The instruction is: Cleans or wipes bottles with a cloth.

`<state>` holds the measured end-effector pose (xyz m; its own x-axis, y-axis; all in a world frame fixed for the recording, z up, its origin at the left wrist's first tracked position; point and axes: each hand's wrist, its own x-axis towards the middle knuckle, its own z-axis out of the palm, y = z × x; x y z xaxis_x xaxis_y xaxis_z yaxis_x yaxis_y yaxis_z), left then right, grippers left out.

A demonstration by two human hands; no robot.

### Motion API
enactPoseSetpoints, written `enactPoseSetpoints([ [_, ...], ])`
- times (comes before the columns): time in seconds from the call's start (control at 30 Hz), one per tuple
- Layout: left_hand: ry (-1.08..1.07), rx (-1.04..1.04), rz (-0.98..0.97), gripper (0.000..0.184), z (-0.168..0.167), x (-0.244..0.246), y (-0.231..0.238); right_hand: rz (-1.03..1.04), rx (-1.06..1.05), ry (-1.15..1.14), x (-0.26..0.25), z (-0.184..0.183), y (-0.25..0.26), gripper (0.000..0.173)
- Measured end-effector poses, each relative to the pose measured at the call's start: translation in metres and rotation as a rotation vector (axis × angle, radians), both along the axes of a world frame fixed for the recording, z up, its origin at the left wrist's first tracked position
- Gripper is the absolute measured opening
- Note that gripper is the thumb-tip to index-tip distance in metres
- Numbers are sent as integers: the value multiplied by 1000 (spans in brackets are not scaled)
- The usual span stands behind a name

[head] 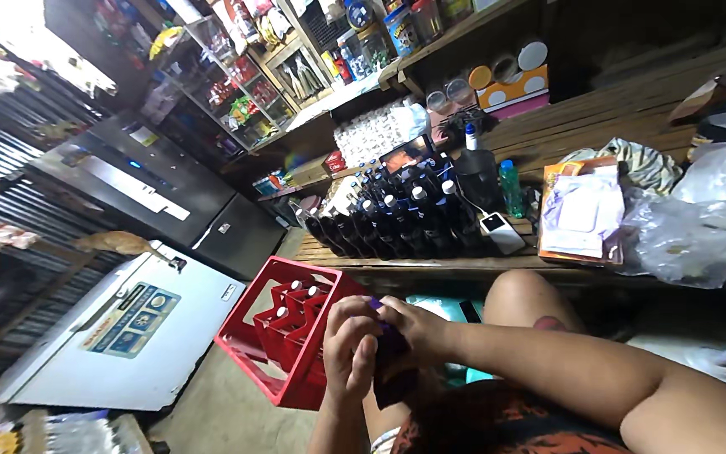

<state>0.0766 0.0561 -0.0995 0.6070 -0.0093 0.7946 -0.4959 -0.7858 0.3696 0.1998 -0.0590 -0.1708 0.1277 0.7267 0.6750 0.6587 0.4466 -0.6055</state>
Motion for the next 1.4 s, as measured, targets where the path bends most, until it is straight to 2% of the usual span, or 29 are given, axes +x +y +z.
enactPoseSetpoints([
  [0.13, -14, -16, 5, 43, 1, -1, 5, 32, -42, 55, 3, 3, 0, 57],
  [0.2, -11, -12, 2, 44, 2, -2, 6, 59, 9, 93, 6, 1, 2, 46],
  [0.27, -10, -17, -1, 44, 2, -3, 5, 71, 52, 100, 7, -1, 4, 43],
  [0.47, -9, -10, -9, 43, 2, -4, 4, 121, 4, 124, 7, -3, 5, 53],
  [0.57, 2, -14, -14, 42, 0, -4, 0, 61, -39, 40, -1, 1, 1, 81],
  [0.63, 9, 10, -8, 43, -2, -4, -4, 41, -102, 1, -4, 4, -2, 93],
  [0.9, 1, 28, -3, 44, -1, -4, -4, -11, 31, -55, -5, -4, 1, 84],
  [1.4, 0, 4, 4, 43, -1, -3, -2, -35, 50, -99, -5, -7, 1, 79],
])
